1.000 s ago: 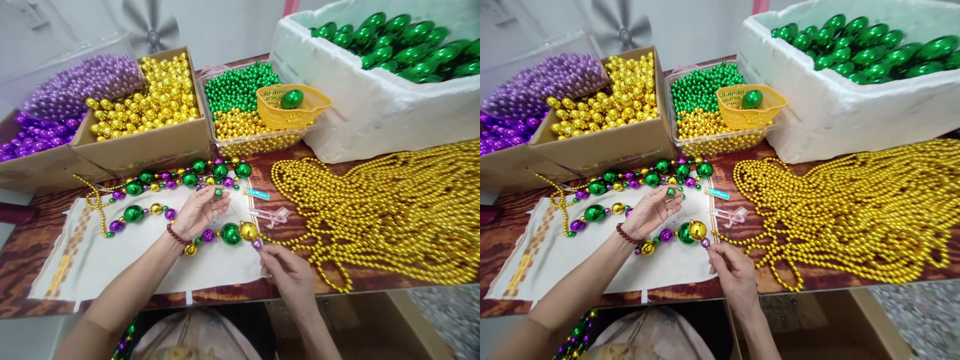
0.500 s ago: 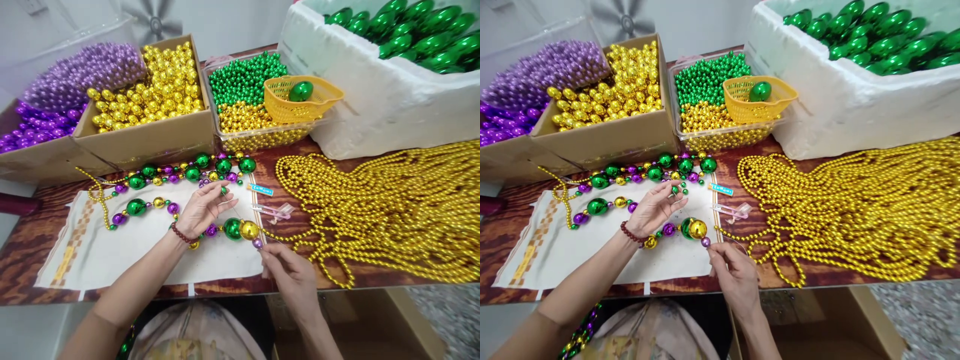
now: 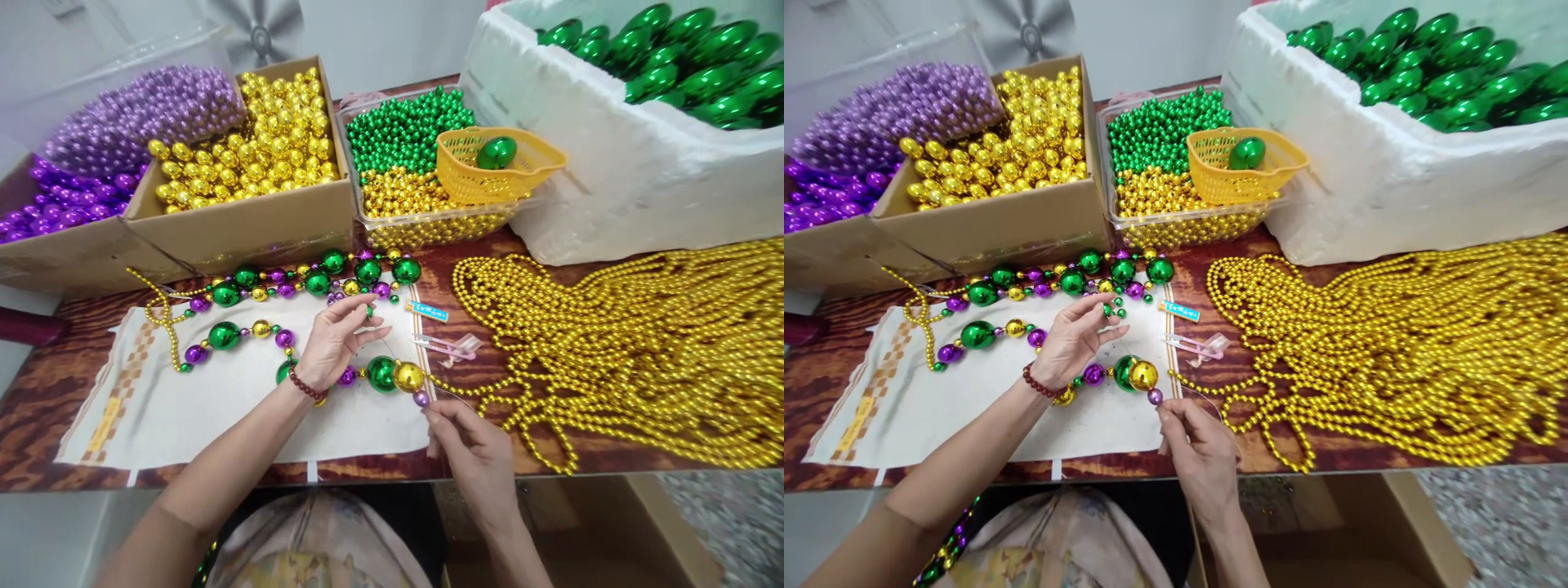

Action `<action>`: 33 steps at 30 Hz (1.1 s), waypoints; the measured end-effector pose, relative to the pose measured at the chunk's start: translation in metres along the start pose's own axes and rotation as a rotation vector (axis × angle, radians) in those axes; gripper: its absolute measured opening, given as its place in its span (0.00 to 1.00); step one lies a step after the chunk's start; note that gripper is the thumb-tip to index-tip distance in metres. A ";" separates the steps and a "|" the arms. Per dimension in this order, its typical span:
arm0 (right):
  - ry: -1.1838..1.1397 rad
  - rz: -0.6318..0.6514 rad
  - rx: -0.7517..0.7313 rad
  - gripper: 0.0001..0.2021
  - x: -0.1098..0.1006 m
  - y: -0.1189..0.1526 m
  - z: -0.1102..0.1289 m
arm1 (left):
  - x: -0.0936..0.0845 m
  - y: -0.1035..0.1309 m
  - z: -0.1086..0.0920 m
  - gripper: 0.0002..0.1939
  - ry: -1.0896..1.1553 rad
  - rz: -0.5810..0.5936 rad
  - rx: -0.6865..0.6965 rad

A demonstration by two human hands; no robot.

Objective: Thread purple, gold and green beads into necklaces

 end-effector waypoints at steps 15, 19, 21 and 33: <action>-0.330 -0.023 0.234 0.15 0.011 -0.035 -0.020 | 0.039 0.013 0.040 0.14 0.018 0.071 -0.119; -0.373 0.048 0.275 0.14 0.014 -0.028 -0.027 | 0.044 0.012 0.042 0.14 0.013 0.083 -0.127; -0.393 0.046 0.289 0.13 0.013 -0.026 -0.031 | 0.044 0.012 0.044 0.14 -0.004 0.086 -0.133; -0.322 -0.021 0.164 0.10 0.027 -0.036 -0.012 | 0.058 0.010 0.053 0.18 0.055 0.104 -0.119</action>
Point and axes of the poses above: each hand's wrist, its own y-axis away from the middle knuckle, its own x-axis out of the palm, z = x × y, the point moved 10 cm from there along -y, towards the middle knuckle, and after that the axes turned 12 degrees about -z, right-handed, at the moved point
